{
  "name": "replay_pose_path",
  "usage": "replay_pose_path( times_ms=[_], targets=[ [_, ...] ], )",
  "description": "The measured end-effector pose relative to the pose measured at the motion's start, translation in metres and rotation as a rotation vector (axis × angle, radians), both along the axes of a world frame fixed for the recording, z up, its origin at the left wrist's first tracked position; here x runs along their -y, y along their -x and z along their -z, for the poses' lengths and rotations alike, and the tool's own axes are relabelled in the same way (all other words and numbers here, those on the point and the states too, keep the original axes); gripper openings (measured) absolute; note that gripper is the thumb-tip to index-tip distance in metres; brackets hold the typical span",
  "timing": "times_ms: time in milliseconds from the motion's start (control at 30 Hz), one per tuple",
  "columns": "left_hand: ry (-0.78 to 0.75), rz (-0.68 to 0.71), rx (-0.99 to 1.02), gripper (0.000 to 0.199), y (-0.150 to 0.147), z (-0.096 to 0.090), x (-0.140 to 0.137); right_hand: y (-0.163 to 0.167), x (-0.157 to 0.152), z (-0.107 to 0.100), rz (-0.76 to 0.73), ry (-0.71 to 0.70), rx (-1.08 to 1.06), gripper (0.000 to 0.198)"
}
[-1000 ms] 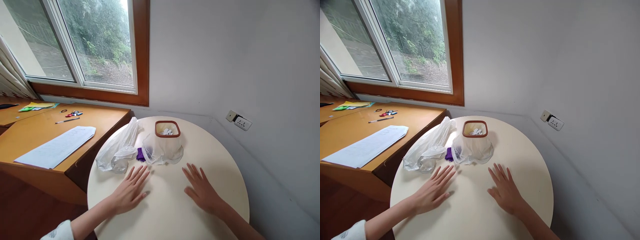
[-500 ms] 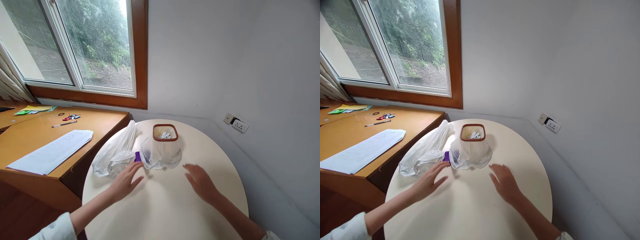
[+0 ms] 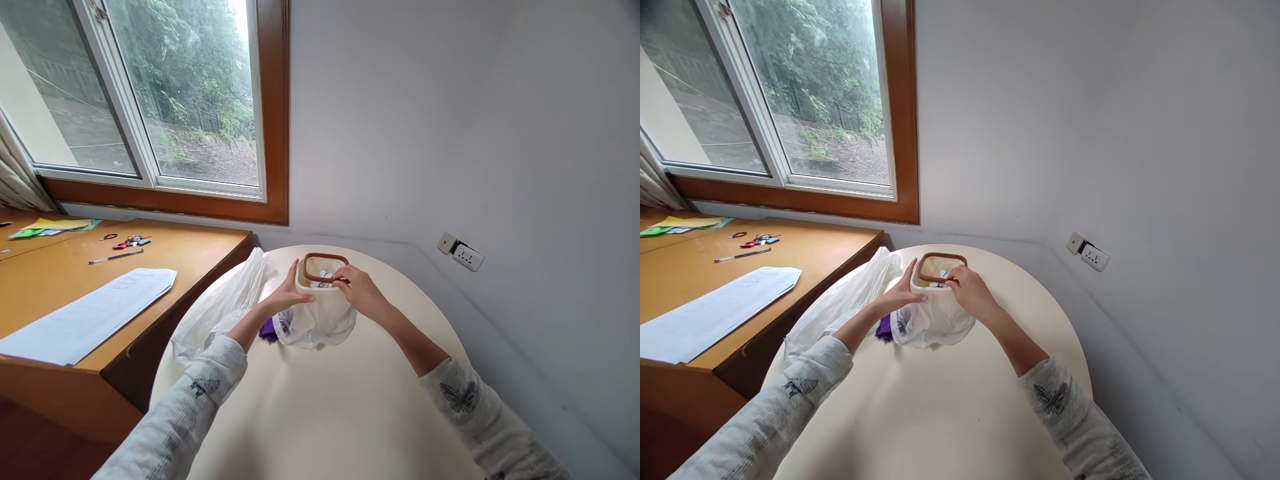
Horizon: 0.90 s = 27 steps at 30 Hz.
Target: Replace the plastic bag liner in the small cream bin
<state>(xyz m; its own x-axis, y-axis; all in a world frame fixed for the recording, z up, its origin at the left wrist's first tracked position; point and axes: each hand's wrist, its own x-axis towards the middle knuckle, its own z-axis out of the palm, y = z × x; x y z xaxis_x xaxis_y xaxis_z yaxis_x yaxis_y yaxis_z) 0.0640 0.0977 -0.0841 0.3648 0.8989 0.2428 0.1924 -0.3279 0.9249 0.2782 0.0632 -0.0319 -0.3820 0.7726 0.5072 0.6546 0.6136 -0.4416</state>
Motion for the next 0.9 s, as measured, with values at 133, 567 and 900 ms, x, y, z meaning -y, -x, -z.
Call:
replay_pose_path(
  times_ms=[133, 567, 900],
  targets=[
    [0.063, 0.026, 0.025, 0.114, 0.005, 0.016, 0.004, -0.029, 0.014, -0.001, 0.102, -0.095, -0.092, 0.013],
    [0.079, -0.268, -0.353, 0.074, 0.035, 0.046, 0.009, -0.143, 0.103, 0.134, 0.315, 0.078, 0.162, 0.022],
    [0.1, -0.461, -0.747, 0.033, 0.036, 0.04, -0.046, -0.148, 0.116, 0.135, 0.285, 0.188, 0.287, 0.018]
  ],
)
